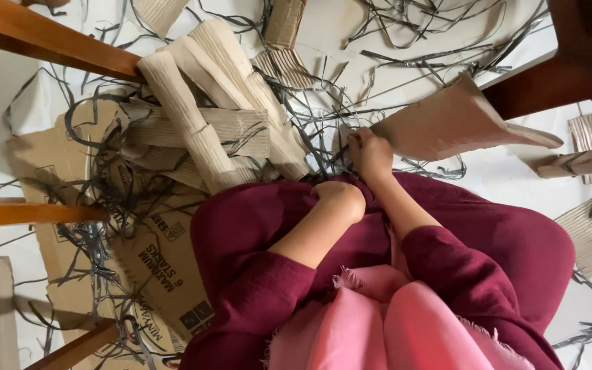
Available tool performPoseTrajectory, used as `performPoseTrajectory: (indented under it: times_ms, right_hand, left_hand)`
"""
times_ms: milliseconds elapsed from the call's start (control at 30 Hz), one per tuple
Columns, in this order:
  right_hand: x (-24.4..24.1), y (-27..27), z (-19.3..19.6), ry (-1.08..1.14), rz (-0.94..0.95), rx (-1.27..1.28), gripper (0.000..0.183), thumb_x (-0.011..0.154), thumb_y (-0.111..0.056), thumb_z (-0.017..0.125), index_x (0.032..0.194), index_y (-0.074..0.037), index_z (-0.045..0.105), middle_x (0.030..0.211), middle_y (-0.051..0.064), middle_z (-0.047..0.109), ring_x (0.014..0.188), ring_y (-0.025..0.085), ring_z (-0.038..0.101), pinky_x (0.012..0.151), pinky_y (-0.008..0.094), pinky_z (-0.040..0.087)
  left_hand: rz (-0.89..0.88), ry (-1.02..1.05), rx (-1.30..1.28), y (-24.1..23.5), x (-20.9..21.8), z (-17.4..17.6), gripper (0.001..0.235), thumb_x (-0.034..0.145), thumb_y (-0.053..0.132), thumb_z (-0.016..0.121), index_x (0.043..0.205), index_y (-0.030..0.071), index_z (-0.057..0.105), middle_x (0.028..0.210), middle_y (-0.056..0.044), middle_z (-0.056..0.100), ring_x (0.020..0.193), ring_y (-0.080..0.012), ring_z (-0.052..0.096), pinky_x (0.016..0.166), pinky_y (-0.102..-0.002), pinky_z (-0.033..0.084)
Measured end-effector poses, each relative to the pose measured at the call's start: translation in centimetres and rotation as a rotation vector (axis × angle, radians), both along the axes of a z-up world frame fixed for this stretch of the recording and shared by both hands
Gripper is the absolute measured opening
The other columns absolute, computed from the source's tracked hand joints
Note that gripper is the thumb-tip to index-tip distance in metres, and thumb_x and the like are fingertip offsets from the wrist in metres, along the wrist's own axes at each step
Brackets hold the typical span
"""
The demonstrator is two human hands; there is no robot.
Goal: Wrapping wooden chair legs with corrugated cardboard and securing them with plastic ties for protection.
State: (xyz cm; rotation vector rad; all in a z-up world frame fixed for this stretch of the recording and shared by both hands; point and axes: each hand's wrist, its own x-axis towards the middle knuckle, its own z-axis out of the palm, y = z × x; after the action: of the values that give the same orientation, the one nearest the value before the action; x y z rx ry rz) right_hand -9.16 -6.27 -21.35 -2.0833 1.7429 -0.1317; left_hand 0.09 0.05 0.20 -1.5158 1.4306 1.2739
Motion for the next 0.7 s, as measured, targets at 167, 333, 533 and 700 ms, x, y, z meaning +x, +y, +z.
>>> performPoseTrajectory:
  times_ms: [167, 333, 533, 700]
  right_hand:
    - [-1.1, 2.2, 9.1, -0.527, -0.131, 0.004, 0.007, 0.095, -0.026, 0.076, 0.096, -0.019, 0.077, 0.073, 0.010, 0.073, 0.076, 0.029, 0.073, 0.070, 0.042, 0.057]
    - [-3.2, 4.0, 18.1, -0.860, -0.253, 0.071, 0.004, 0.094, -0.011, 0.078, 0.096, -0.014, 0.079, 0.065, -0.004, 0.060, 0.065, 0.006, 0.056, 0.063, 0.023, 0.052]
    - [-7.3, 6.8, 22.3, -0.998, 0.023, 0.101, 0.007, 0.088, 0.004, 0.073, 0.087, -0.002, 0.075, 0.080, 0.009, 0.058, 0.081, 0.017, 0.060, 0.078, 0.029, 0.052]
    - [-8.0, 9.3, 26.3, -1.250, 0.436, 0.192, 0.015, 0.085, -0.004, 0.068, 0.071, -0.004, 0.064, 0.133, 0.028, 0.065, 0.138, 0.040, 0.054, 0.118, 0.056, 0.031]
  left_hand:
    - [-0.011, 0.023, -0.094, 1.2, 0.5, -1.0, 0.050, 0.102, 0.014, 0.038, 0.149, 0.002, 0.047, 0.150, -0.016, 0.051, 0.137, -0.0385, 0.049, 0.095, -0.063, 0.048]
    - [-0.037, 0.085, -0.205, 2.1, 0.5, -3.7, 0.047, 0.098, 0.012, 0.042, 0.142, 0.003, 0.057, 0.142, -0.017, 0.060, 0.131, -0.0408, 0.055, 0.092, -0.067, 0.051]
    - [0.068, 0.375, -0.386, 3.0, 3.1, 4.3, 0.089, 0.093, 0.061, 0.059, 0.155, 0.001, 0.035, 0.137, -0.023, 0.063, 0.134, -0.0362, 0.057, 0.113, -0.053, 0.043]
    - [0.914, 1.174, -0.352, 4.1, 4.4, 6.0, 0.093, 0.088, 0.015, 0.079, 0.155, -0.013, 0.021, 0.146, -0.041, 0.047, 0.136, -0.0420, 0.052, 0.114, -0.046, 0.044]
